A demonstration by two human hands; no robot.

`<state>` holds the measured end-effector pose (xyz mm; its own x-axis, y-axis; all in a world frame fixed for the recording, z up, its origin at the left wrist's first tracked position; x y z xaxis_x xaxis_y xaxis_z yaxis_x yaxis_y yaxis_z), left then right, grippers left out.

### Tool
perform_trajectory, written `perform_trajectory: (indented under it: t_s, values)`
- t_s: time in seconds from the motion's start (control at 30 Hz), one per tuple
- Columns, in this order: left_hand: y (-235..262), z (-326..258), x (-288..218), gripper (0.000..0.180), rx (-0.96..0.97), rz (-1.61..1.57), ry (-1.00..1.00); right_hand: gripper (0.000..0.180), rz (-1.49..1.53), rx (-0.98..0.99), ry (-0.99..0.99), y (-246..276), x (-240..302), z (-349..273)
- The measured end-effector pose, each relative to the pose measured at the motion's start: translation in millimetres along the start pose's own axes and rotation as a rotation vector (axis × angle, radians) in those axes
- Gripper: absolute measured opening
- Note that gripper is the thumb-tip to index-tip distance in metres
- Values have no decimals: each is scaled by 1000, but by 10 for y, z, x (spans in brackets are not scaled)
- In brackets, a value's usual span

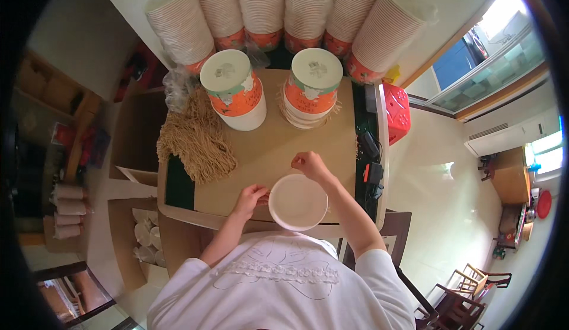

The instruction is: Preparing and packaging stacks of paper cups using string or twine.

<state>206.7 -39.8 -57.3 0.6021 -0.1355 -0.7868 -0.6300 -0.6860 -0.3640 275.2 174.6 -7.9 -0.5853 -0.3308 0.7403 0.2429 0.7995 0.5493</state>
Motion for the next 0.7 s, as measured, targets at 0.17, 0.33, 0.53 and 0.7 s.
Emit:
perform_trajectory:
  t_s: [0.17, 0.33, 0.53, 0.7]
  values:
    - [-21, -5, 4, 10, -21, -8, 13, 11, 7, 55, -45, -114, -131, -19]
    - [-17, -21, 66, 10, -45, -21, -6, 9, 18, -92, -33, -81, -144, -44]
    - [-39, -31, 76, 12, -51, -8, -21, 11, 98, -214, -10, -51, -61, -114]
    - [-116, -41, 22, 16, 18, 14, 32, 10, 70, -129, -51, -79, -45, -110]
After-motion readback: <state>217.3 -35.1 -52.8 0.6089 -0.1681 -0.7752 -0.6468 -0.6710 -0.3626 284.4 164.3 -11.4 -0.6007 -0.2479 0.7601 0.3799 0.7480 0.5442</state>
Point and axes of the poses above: each hand's wrist, its own z-axis towards the middle knuckle, its own y-axis out of the back of the hand, x = y × z, the point moved 4 cm from there along z, towards the middle knuckle, and after that the axes turned 8 degrees about -y, right-handed, at the moved point
